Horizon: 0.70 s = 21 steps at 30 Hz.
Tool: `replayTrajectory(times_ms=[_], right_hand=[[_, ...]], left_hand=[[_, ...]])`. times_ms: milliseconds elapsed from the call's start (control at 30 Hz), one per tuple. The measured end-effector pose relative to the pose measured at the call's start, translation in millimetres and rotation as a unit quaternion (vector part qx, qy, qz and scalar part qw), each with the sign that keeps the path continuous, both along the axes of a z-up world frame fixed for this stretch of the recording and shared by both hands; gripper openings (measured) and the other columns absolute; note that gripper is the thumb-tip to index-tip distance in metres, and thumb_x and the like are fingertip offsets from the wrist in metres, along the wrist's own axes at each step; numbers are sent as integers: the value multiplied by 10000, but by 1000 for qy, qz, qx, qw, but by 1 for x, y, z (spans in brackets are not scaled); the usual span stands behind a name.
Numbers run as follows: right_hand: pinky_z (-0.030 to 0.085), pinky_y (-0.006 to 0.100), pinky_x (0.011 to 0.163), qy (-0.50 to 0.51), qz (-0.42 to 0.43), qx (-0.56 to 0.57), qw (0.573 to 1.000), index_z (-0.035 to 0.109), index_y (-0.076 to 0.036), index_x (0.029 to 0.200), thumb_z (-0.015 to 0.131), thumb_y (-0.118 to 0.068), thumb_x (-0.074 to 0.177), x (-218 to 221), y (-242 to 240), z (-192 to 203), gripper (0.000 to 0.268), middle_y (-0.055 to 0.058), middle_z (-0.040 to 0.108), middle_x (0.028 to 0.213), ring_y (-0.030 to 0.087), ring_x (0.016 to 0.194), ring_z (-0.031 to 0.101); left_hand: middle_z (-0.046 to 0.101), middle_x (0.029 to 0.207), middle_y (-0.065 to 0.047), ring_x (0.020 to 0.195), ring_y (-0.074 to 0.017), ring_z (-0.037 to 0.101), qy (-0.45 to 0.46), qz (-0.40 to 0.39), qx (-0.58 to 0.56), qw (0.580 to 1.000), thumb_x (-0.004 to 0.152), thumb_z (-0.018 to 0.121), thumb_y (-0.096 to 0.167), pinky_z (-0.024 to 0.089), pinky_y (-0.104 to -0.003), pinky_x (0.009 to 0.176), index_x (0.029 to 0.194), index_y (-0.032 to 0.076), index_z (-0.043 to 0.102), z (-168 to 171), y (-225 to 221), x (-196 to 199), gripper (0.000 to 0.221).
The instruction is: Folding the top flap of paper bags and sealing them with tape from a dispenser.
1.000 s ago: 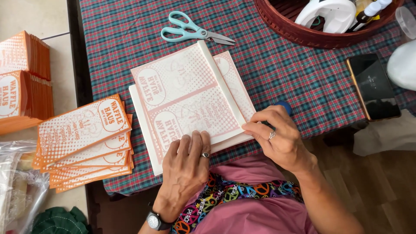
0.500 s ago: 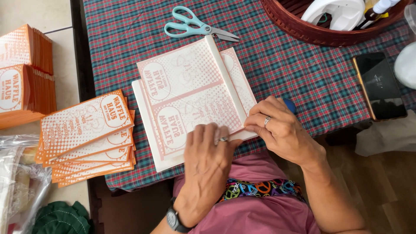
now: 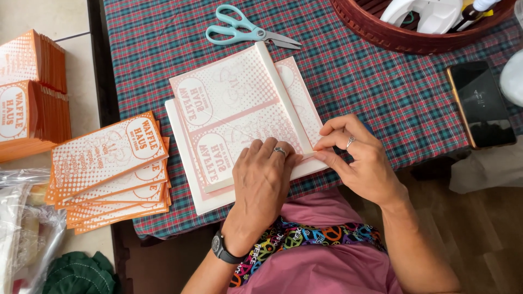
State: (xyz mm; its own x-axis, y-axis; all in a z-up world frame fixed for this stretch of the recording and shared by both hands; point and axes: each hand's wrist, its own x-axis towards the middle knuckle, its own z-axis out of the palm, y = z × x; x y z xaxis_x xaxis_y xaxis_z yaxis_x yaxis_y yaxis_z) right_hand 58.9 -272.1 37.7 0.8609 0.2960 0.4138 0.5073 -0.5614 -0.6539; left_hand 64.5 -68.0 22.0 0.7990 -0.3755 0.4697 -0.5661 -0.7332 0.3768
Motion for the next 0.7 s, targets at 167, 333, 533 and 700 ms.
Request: replayTrajectory(times_ms=[167,333,533,700], right_hand=[[542,365,886,-1,-19,0,1000,729,-54,942,737,-103,952,3,2,-8,51,82,606,1045,231,939,651],[562,389,831,17,-29,16,999,756,-94,888,769,-95,926,8,3,-9,39,51,624,1007,227,853,692],[567,390,800,37,-31,31,998,752,-62,832,784,-7,874,10,6,-3,76,85,633,976,254,821,698],[572,381,774,46,-36,28,998,747,-57,808,789,17,847,11,6,0,93,82,644,960,225,789,691]], left_hand=[[533,737,-43,690,-288,558,14,-2,-14,1000,983,686,237,443,-407,585,854,102,634,-2,1,5,194],[532,693,-33,684,-295,607,23,0,-44,999,916,743,240,487,-392,599,819,103,658,-3,2,6,188],[519,688,-35,678,-300,604,18,0,-49,999,884,763,201,480,-389,592,792,95,651,1,0,6,180],[508,691,-22,675,-281,596,15,9,-51,999,863,777,202,470,-379,591,785,111,650,-4,0,5,175]])
